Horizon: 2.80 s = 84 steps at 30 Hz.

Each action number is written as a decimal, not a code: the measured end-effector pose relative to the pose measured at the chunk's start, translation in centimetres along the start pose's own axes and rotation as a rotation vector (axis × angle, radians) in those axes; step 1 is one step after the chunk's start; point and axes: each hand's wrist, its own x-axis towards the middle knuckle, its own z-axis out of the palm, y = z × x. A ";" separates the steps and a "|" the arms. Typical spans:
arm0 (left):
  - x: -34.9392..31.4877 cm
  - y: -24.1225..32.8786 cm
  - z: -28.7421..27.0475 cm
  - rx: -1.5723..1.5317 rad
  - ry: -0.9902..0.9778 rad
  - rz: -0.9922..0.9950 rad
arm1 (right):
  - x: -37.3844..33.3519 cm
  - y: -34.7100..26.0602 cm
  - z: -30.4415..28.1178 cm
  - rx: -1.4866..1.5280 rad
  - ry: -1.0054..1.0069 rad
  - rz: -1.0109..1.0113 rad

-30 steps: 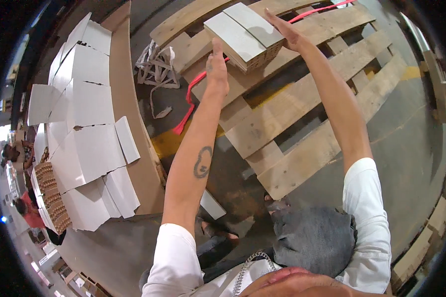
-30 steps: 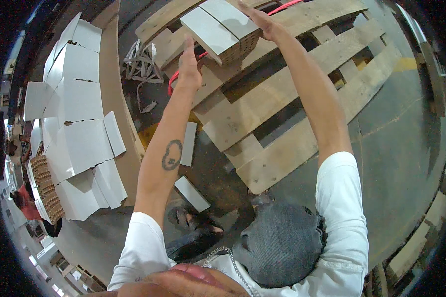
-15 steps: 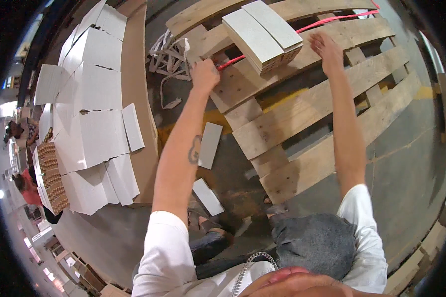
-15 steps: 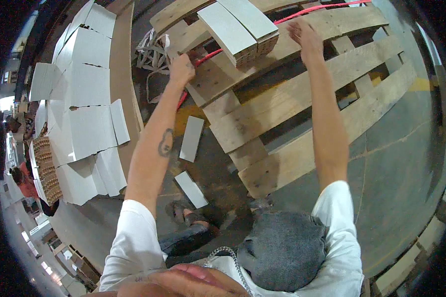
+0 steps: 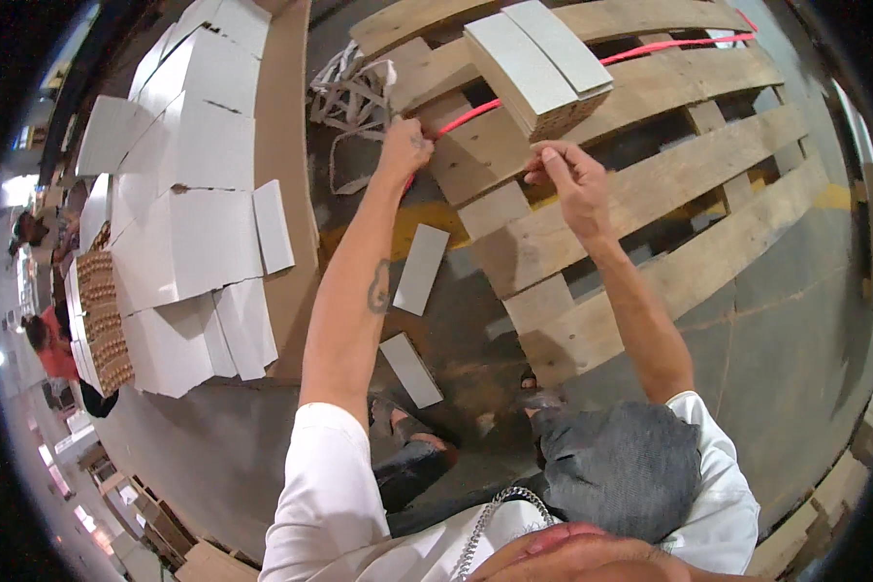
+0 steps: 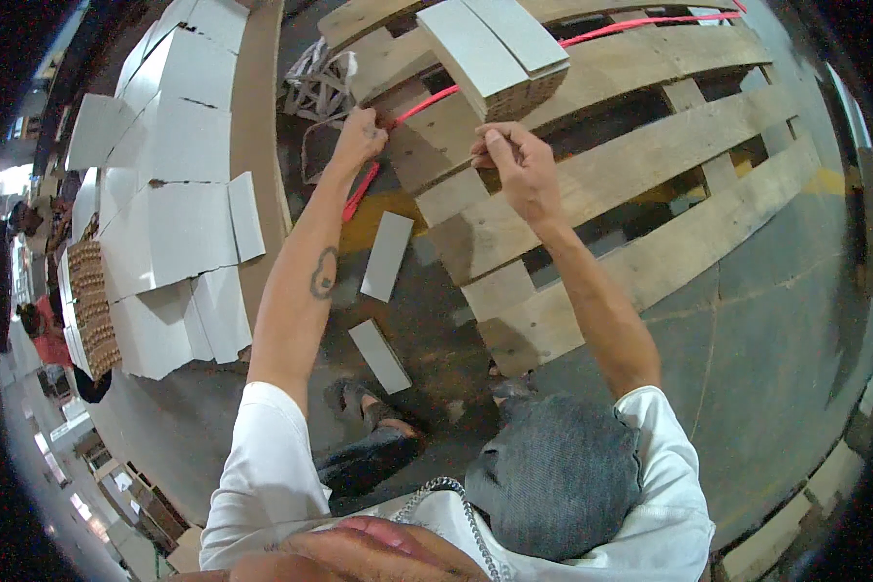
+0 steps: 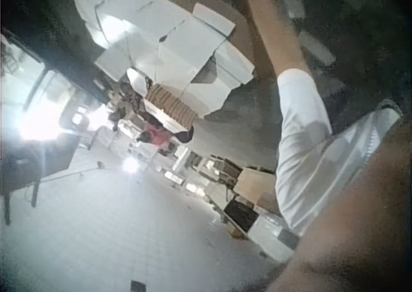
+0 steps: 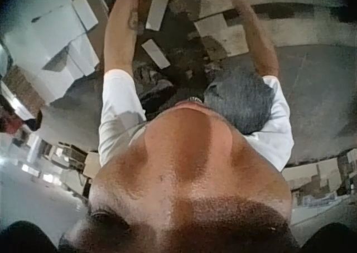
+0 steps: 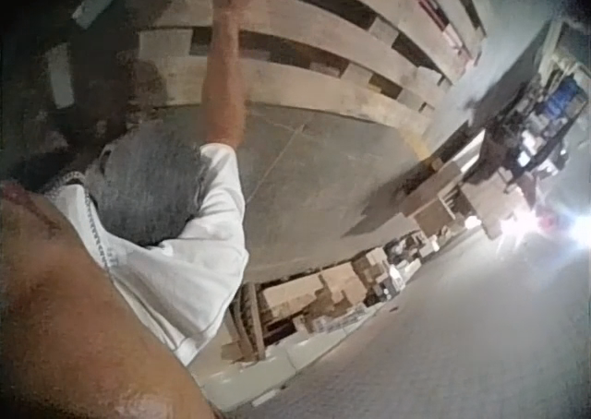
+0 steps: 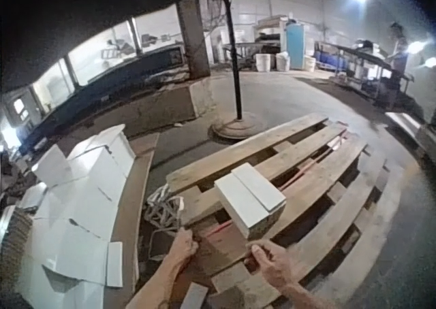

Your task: The person picks up several wooden blocks from a table and stacks them together onto a wooden pallet.

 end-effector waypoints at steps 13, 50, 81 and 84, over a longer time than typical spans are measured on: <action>-16.9 -1.8 -13.9 -0.247 -0.275 -0.194 | 0.5 4.1 11.1 0.229 -0.365 0.576; -60.4 18.7 -32.0 -0.692 0.374 -1.548 | 3.0 11.9 29.7 0.033 -0.826 0.353; -51.8 4.0 -39.3 -0.563 -0.492 -1.094 | -4.5 -13.3 -7.0 -0.199 -0.821 0.857; -36.0 17.9 -38.2 -0.407 -0.503 -1.041 | 2.9 -15.2 -24.1 -0.377 -0.435 0.696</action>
